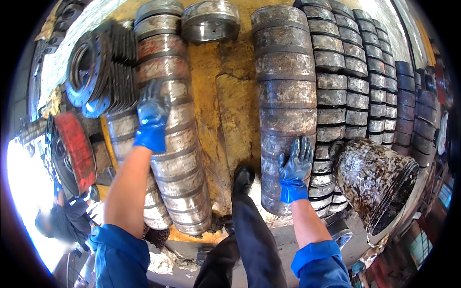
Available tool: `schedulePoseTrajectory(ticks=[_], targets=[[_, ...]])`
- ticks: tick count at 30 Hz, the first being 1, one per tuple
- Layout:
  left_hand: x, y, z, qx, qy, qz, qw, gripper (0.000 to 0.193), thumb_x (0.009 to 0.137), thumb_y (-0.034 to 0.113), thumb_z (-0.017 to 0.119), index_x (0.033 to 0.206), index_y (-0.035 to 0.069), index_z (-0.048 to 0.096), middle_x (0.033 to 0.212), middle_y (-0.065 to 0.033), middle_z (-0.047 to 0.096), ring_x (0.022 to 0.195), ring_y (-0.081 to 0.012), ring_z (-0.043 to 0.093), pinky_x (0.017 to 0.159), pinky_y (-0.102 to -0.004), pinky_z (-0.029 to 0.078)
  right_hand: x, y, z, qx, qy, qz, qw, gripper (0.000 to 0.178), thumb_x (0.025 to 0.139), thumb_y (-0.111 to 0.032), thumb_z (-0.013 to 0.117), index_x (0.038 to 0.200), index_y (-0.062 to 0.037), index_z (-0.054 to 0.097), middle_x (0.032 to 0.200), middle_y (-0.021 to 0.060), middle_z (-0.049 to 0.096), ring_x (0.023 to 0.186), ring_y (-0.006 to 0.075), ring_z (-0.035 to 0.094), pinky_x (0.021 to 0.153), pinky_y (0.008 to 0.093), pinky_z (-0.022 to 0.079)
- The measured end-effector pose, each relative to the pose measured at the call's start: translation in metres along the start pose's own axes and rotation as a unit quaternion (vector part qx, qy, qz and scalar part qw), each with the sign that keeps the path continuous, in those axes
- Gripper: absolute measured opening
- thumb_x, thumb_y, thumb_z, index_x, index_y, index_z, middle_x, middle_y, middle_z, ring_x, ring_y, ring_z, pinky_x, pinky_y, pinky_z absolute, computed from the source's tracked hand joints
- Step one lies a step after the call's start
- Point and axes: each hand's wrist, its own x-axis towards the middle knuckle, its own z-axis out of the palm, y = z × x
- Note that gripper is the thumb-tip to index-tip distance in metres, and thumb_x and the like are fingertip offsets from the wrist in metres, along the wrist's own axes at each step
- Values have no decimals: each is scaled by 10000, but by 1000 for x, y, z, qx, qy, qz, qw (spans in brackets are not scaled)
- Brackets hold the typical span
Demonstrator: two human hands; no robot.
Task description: The person sits on the floor and uses a wire brush to scrub dark residue off a cylindrical metal part. They repeatedly wipe the part with gloved hands and place it on a stack of similar parts.
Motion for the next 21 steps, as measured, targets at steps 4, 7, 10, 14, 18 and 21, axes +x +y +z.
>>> schedulePoseTrajectory(ticks=[4,7,10,14,18,21], targets=[[-153,64,-30,29,32,-55,998,607,991,301,560,1505,1,440,1530,-238,483,1393,-391,498,1127,-501,429,-7,5,-2,-6,8,2,1000,735,893,-423,650,1487,-25,480,1543,246,460,1419,435,440,1190,576,303],[-288,77,-38,31,-97,-218,971,695,985,338,566,1559,7,353,1544,-291,432,1418,-444,444,1157,-502,404,-11,7,4,-11,38,-12,999,712,902,-403,648,1484,-26,488,1544,241,467,1414,432,451,1185,574,311],[-341,82,-32,22,-122,-259,958,750,971,361,584,1572,2,317,1551,-309,409,1413,-481,432,1168,-502,391,-11,7,6,-24,29,-12,999,700,919,-401,634,1501,-41,487,1551,240,468,1422,428,454,1183,575,319],[-360,80,-23,-3,-77,-249,965,763,958,327,609,1564,-16,299,1545,-312,410,1402,-495,431,1161,-510,398,-10,15,19,-74,-6,-11,997,720,941,-470,600,1517,-56,474,1606,206,414,1486,383,383,1210,560,279],[-350,88,-28,7,-62,-220,974,730,926,277,655,1532,-10,365,1506,-308,457,1309,-498,522,1057,-511,494,-12,12,7,-83,21,-2,996,704,939,-444,605,1511,-51,483,1599,208,423,1484,376,386,1218,535,277],[-353,90,-29,-31,-96,-279,955,731,931,294,648,1543,13,363,1546,-288,419,1359,-470,488,1084,-512,469,-17,21,24,-113,20,-23,993,738,930,-416,628,1555,-74,438,1604,185,430,1494,377,382,1234,528,270]])
